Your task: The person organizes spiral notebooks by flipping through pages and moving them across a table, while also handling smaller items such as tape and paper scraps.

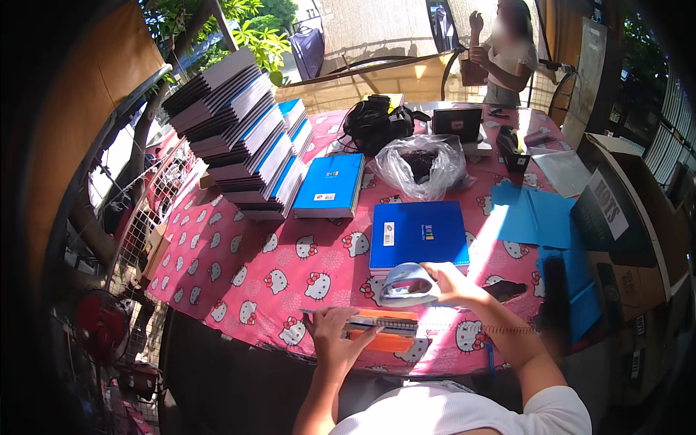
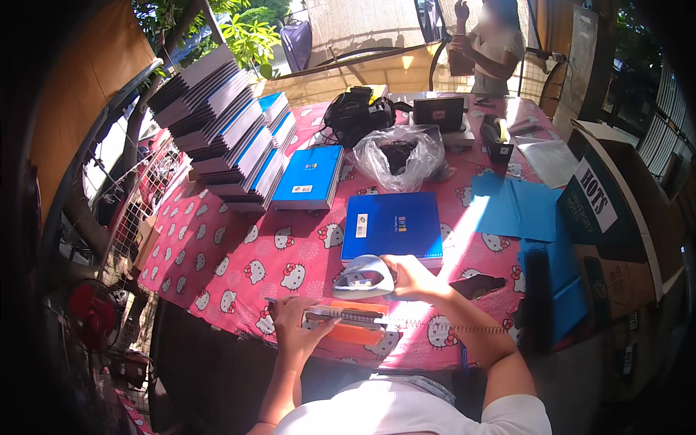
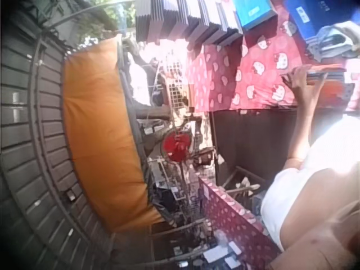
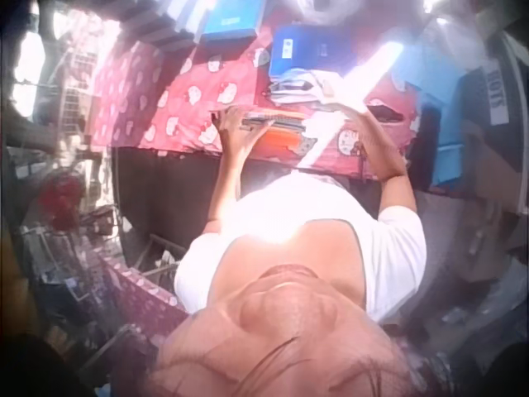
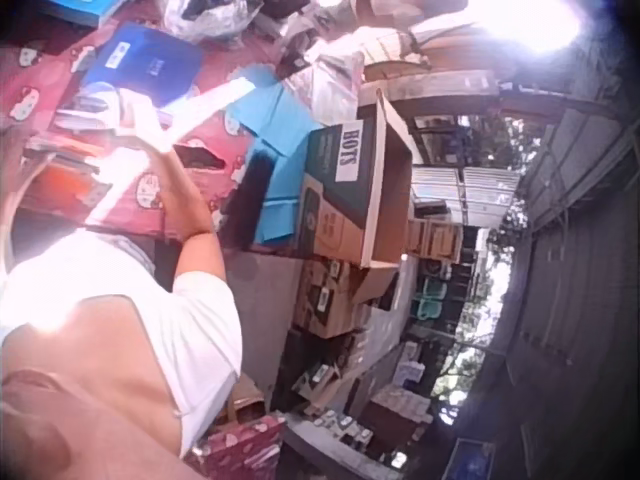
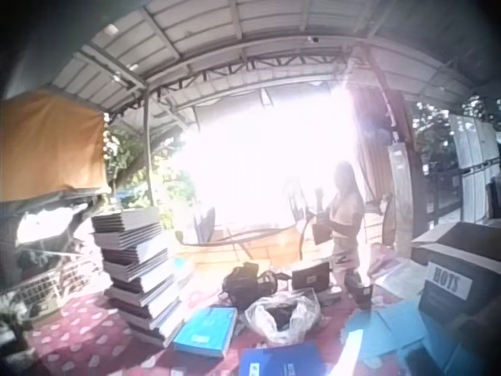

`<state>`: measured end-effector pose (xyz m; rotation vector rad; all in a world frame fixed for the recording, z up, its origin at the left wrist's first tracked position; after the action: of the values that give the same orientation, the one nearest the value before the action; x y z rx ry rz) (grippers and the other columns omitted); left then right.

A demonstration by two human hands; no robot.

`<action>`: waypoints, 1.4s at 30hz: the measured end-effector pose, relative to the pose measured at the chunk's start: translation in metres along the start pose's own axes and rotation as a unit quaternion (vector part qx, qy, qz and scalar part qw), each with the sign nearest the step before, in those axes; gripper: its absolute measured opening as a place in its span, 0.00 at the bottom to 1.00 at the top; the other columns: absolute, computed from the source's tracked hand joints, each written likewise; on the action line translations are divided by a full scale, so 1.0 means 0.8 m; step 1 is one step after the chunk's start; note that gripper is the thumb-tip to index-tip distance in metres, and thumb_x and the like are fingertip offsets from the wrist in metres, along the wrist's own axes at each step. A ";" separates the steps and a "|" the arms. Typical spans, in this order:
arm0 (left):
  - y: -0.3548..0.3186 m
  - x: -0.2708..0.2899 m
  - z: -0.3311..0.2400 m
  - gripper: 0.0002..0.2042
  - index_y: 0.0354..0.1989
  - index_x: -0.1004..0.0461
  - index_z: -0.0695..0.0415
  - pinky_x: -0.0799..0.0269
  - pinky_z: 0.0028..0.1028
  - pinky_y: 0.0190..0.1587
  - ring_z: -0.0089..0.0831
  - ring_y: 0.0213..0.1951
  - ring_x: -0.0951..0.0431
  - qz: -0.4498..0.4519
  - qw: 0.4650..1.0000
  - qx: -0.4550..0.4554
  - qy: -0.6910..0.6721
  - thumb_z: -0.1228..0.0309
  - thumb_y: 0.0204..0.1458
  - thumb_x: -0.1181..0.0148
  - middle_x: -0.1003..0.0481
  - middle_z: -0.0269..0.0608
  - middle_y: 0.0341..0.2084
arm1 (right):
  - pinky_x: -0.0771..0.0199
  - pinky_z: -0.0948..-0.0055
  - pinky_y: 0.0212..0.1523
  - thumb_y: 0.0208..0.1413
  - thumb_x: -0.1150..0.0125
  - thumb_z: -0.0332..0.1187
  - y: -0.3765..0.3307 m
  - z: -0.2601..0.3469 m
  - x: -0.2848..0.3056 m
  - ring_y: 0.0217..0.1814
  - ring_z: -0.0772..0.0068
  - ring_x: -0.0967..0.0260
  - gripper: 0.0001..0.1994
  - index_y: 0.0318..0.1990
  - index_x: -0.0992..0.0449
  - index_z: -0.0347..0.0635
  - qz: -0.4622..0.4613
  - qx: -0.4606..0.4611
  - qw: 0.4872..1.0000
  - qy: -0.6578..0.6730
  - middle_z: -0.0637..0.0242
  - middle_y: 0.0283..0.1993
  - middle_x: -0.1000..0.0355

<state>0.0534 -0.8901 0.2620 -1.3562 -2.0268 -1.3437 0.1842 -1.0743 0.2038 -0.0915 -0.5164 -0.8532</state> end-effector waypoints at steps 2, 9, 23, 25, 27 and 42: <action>-0.010 -0.006 0.014 0.26 0.39 0.26 0.56 0.35 0.39 0.49 0.46 0.48 0.32 0.000 0.999 0.026 -0.020 0.62 0.30 0.23 0.27 0.44 0.42 | 0.25 0.67 0.38 0.37 0.29 0.34 -0.005 0.034 -0.009 0.37 0.58 0.23 0.23 0.42 0.28 0.34 0.041 0.114 0.975 0.188 0.49 0.36 0.25; -0.021 0.009 0.034 0.30 0.41 0.27 0.54 0.43 0.47 0.58 0.53 0.64 0.51 -0.086 0.996 0.024 -0.009 0.57 0.29 0.22 0.58 0.56 0.66 | 0.28 0.70 0.37 0.36 0.31 0.31 0.015 0.047 -0.034 0.36 0.71 0.27 0.22 0.44 0.25 0.40 0.071 0.065 0.978 0.183 0.62 0.33 0.24; -0.034 0.020 0.097 0.25 0.45 0.27 0.55 0.35 0.37 0.58 0.40 0.60 0.37 -0.104 0.977 0.097 -0.160 0.75 0.33 0.26 0.42 0.46 0.59 | 0.25 0.70 0.44 0.35 0.25 0.33 0.067 0.045 -0.076 0.42 0.68 0.24 0.30 0.51 0.27 0.42 0.085 0.100 0.991 0.013 0.60 0.41 0.23; -0.011 0.004 0.083 0.25 0.46 0.28 0.56 0.34 0.33 0.58 0.36 0.59 0.35 -0.061 0.978 0.053 -0.190 0.79 0.36 0.28 0.40 0.45 0.56 | 0.26 0.69 0.43 0.34 0.25 0.33 0.077 0.009 -0.056 0.41 0.62 0.24 0.31 0.51 0.28 0.42 0.072 -0.047 0.966 -0.245 0.60 0.39 0.23; -0.025 0.013 0.104 0.23 0.46 0.28 0.57 0.32 0.34 0.56 0.38 0.55 0.31 -0.107 0.968 0.089 -0.208 0.78 0.37 0.29 0.33 0.45 0.51 | 0.27 0.70 0.46 0.34 0.26 0.32 0.073 0.021 -0.059 0.43 0.66 0.25 0.32 0.53 0.29 0.42 0.045 0.028 0.998 -0.020 0.63 0.40 0.23; -0.049 -0.004 0.183 0.18 0.50 0.26 0.60 0.29 0.23 0.51 0.23 0.49 0.26 -0.045 0.826 0.259 -0.498 0.85 0.50 0.41 0.24 0.39 0.46 | 0.28 0.58 0.35 0.37 0.35 0.30 0.053 -0.050 -0.078 0.35 0.47 0.28 0.16 0.35 0.34 0.40 0.025 -0.024 0.945 -0.326 0.53 0.29 0.29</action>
<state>0.0506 -0.7704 0.1685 -1.8723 -2.7851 0.0800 0.1972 -1.0141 0.1446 -0.4400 -1.1087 -0.7760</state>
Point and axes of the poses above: each hand's wrist, its own y-axis towards the middle knuckle, its own x-axis out of the back of the hand, z = x × y, the point moved 8 cm from there along y, towards the middle knuckle
